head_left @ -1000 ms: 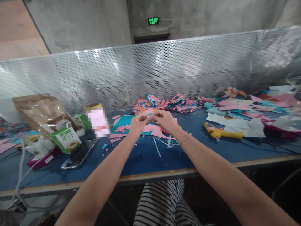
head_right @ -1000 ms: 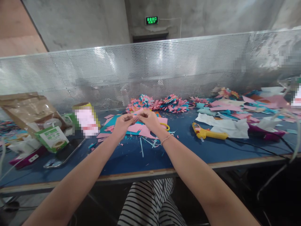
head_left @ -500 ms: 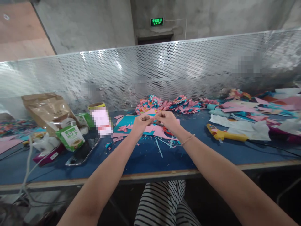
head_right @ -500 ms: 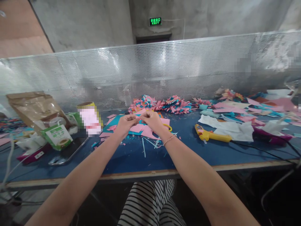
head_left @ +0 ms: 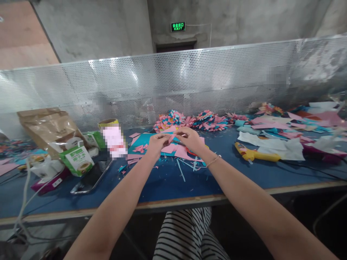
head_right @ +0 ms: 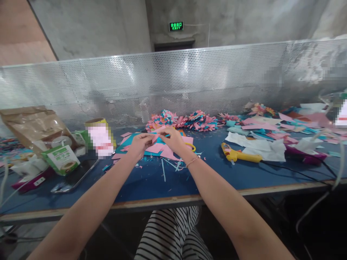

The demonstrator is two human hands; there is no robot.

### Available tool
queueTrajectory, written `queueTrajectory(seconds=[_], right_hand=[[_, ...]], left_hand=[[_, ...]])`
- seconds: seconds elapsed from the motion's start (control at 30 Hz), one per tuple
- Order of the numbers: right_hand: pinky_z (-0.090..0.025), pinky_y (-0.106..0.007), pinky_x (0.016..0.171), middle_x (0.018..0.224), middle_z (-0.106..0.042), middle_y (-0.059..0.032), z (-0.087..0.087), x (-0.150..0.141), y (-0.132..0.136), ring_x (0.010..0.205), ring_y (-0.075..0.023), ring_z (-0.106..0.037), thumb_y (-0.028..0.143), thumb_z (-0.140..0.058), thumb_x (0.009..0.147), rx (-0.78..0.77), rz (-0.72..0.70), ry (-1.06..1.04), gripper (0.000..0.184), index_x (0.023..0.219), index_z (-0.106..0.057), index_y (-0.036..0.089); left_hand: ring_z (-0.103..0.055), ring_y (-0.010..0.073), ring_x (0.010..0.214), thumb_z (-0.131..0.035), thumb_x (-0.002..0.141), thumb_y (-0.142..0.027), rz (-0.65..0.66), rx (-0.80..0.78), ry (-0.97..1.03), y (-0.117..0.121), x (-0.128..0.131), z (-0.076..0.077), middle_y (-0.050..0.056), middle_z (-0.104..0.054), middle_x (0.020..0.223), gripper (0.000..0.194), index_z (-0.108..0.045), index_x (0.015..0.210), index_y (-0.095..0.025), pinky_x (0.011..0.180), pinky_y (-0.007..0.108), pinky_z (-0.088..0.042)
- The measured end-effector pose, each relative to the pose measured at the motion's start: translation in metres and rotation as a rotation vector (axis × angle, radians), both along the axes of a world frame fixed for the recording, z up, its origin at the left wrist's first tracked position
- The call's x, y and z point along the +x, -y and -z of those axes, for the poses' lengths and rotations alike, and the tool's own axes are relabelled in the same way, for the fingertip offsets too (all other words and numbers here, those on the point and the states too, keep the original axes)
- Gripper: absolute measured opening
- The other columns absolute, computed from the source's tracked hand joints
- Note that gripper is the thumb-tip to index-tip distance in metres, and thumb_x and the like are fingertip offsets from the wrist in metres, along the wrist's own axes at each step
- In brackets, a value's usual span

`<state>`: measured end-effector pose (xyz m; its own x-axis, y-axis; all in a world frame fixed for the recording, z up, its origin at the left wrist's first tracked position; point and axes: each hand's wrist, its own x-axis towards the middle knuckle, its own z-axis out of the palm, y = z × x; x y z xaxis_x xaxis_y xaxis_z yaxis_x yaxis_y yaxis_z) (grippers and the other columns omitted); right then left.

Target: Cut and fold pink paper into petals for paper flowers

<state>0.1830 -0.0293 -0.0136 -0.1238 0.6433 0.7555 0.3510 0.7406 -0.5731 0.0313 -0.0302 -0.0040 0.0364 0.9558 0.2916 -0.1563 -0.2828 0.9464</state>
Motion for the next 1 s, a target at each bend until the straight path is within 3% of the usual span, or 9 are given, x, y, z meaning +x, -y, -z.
queueTrajectory(seconds=[0.3,0.73,1.0], right_hand=[[-0.044,-0.034,0.076,0.082,-0.063,-0.0045,0.0018,-0.0004,0.0004,0.083,-0.0172,-0.056,0.016,-0.053,0.074,0.191,0.106,0.13,0.014,0.078,-0.065,0.021],[-0.043,-0.034,0.081,0.087,-0.059,-0.0049,0.0014,0.0018,0.0032,0.086,-0.0163,-0.052,0.014,-0.047,0.079,0.371,0.031,0.266,0.018,0.081,-0.063,0.021],[-0.044,-0.034,0.083,0.089,-0.057,-0.0056,0.0044,0.0043,-0.003,0.088,-0.0157,-0.052,0.012,-0.044,0.08,0.397,0.003,0.325,0.018,0.083,-0.061,0.02]], left_hand=[[-0.054,0.0105,0.052,-0.069,0.051,-0.02,0.046,-0.071,0.049,-0.0017,0.0002,0.0027,0.002,-0.059,0.054,0.012,-0.066,0.061,-0.014,0.059,0.028,-0.044],[-0.055,0.0101,0.055,-0.068,0.05,-0.015,0.091,-0.143,0.163,0.001,0.0012,0.0013,0.004,-0.061,0.057,0.01,-0.065,0.06,-0.013,0.058,0.024,-0.044],[-0.056,0.011,0.055,-0.069,0.051,-0.017,0.118,-0.128,0.16,0.0005,0.0006,0.0015,0.005,-0.062,0.058,0.012,-0.065,0.061,-0.013,0.058,0.025,-0.044]])
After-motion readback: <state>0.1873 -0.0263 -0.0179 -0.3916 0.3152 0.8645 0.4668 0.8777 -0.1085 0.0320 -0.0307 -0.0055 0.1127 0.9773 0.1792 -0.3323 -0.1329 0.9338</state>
